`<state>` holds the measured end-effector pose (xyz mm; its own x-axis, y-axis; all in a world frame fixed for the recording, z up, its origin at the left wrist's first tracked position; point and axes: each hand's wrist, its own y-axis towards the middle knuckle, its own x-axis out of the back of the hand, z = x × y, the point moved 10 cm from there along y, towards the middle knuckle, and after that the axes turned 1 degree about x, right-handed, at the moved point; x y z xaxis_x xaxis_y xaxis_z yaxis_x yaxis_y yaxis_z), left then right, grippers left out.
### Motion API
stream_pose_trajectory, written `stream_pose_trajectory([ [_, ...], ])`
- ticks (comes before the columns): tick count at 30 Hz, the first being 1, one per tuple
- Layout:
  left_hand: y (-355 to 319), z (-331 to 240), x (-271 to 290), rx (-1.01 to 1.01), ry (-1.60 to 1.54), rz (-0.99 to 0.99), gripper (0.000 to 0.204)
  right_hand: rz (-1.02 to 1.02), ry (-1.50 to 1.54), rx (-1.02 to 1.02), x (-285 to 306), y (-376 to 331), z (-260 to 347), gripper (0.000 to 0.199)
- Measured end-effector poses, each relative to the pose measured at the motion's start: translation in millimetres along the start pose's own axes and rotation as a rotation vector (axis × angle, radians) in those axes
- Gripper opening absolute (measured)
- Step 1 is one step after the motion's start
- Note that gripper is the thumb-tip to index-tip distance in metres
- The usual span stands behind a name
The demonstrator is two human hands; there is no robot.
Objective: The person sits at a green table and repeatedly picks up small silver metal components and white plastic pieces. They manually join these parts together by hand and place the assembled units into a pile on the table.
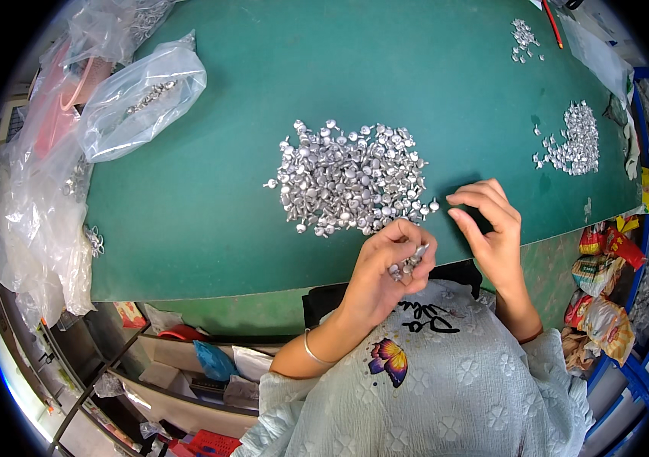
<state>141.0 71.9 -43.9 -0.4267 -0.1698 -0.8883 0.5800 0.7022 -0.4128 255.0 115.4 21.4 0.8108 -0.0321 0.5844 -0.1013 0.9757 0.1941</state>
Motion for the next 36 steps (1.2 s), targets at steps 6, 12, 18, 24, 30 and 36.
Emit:
stream_pose_trajectory([
  [6,-1.5,0.0,13.8,-0.039,0.168,-0.130,0.025,0.025,-0.306,0.150,-19.6,-2.9,13.5,0.018],
  [12,-1.9,-4.9,16.6,-0.139,0.252,-0.164,0.017,0.003,0.027,0.036,-9.7,-2.6,-3.9,0.013],
  [18,-4.6,-25.5,4.0,-0.407,0.590,-0.200,0.021,0.077,0.874,-0.427,-28.7,-25.2,-25.8,0.006],
  [24,-8.0,-34.9,-9.2,-0.517,0.733,-0.159,0.014,0.156,1.089,-0.529,-37.4,-29.1,-23.0,0.009],
  [30,-8.9,-35.3,-9.4,-0.530,0.738,-0.153,0.014,0.145,1.046,-0.506,-35.8,-27.6,-17.6,0.009],
  [36,-9.3,-37.4,-11.7,-0.542,0.756,-0.142,0.013,0.138,0.994,-0.450,-32.4,-23.8,-13.2,0.008],
])
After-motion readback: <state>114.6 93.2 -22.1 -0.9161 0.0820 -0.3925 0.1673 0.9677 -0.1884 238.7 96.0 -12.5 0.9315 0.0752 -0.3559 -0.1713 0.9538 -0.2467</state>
